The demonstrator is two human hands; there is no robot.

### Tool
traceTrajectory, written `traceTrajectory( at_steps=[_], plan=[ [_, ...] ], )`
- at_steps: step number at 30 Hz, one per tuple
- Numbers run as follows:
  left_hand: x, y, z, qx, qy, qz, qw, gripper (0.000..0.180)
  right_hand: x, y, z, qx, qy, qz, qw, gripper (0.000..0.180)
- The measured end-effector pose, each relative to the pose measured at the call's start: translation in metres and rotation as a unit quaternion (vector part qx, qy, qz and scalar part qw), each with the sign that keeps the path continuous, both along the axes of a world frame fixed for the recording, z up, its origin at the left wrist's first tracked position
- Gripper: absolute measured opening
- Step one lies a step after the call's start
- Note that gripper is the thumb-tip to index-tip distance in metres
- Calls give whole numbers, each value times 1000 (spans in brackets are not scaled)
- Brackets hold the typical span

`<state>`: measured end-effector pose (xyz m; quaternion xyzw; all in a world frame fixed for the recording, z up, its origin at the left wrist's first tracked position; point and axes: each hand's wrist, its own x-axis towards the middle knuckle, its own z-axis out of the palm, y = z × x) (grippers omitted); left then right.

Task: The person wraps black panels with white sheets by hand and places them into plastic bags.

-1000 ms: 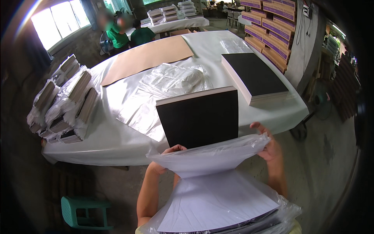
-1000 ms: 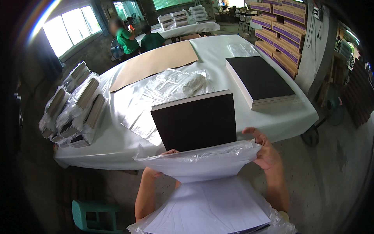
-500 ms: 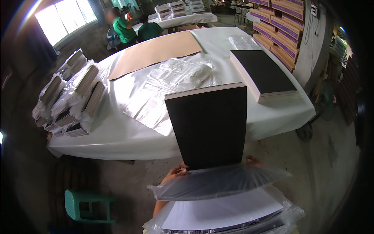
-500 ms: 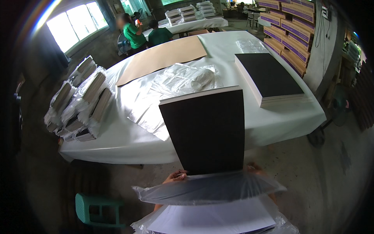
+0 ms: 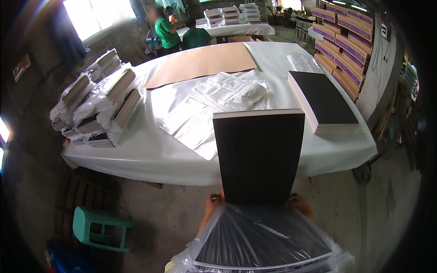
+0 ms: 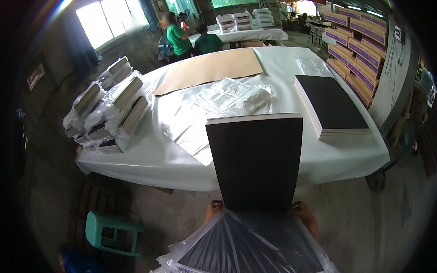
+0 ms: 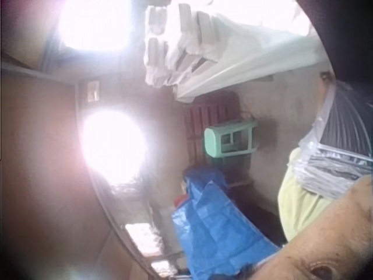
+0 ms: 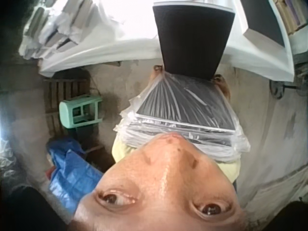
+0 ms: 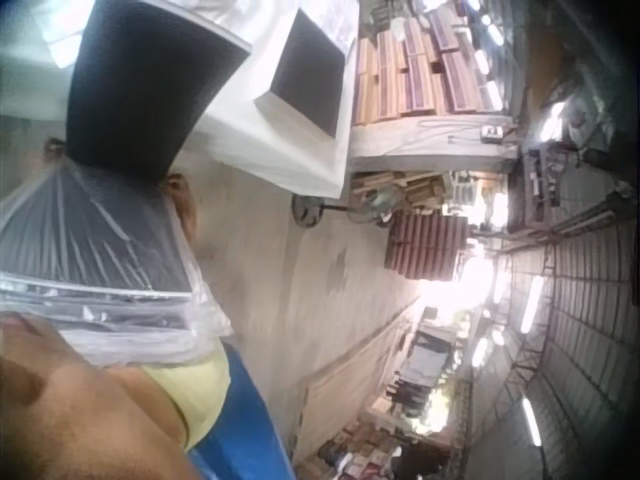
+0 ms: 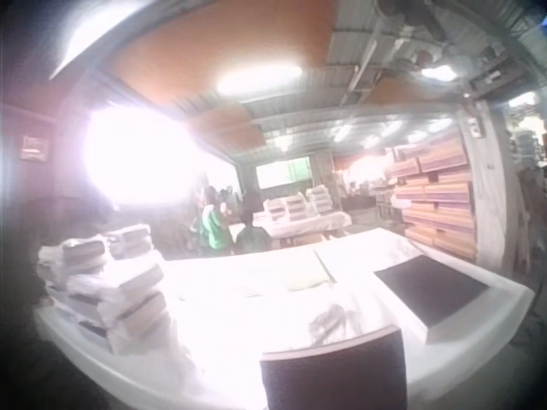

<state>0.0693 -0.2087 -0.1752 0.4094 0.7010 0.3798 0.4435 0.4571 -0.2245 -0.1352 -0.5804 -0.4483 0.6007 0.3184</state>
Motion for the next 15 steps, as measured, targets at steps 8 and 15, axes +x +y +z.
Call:
traceTrajectory(
  at_steps=[8, 15],
  plan=[
    [-20, 16, 57, 253, 170, 234, 923, 10, 10, 7, -13, 4, -117, 50, 992, 37],
    [-58, 65, 206, 406, 205, 127, 882, 17, 21, 6, 0, 57, -69, 118, 989, 27]
  ],
)
